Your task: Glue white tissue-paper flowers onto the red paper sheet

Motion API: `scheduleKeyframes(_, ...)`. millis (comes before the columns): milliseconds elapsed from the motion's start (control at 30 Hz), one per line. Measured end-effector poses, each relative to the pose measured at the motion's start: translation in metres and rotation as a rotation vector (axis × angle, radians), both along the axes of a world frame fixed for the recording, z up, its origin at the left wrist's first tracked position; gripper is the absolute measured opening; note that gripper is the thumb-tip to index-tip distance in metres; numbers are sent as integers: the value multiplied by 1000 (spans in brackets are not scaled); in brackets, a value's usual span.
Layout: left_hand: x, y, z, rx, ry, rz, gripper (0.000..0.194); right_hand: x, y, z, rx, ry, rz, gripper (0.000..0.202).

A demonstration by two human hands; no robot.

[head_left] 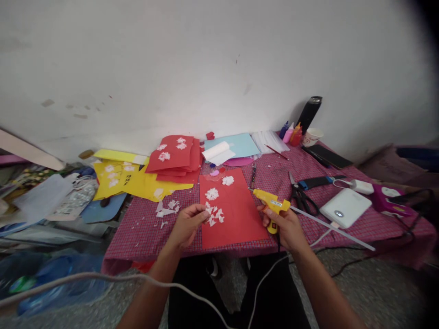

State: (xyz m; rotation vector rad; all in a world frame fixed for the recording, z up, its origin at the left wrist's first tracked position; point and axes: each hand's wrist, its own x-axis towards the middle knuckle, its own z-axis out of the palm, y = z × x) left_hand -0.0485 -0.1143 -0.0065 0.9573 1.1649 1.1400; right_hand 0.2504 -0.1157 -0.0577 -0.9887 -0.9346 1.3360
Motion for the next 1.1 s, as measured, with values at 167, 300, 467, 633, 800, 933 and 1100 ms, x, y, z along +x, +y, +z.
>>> scheduleKeyframes(167, 3, 10, -3, 81, 156, -60, 24, 0, -1, 2, 23, -13, -7, 26)
scheduleKeyframes(300, 16, 33, -1, 148, 356, -161, 24, 0, 0, 0, 40, -33, -18, 25)
scheduleKeyframes(467, 47, 72, -1, 250, 568, -202, 14, 1, 0, -2, 29, -26, -24, 27)
scheduleKeyframes(633, 71, 101, -14, 306, 756, -257, 9, 1, 0, -1, 24, -32, -23, 28)
scheduleKeyframes(800, 77, 114, -27, 440, 914, -274, 9, 0, 0, -2, 15, -10, -35, 29)
scheduleKeyframes(933, 76, 119, -36, 501, 969, -293, 9, 1, 0, -1, 7, 14, -23, 27)
scheduleKeyframes(1100, 75, 120, -40, 539, 1006, -296, 9, 1, 1, -1, 2, 16, -24, 28)
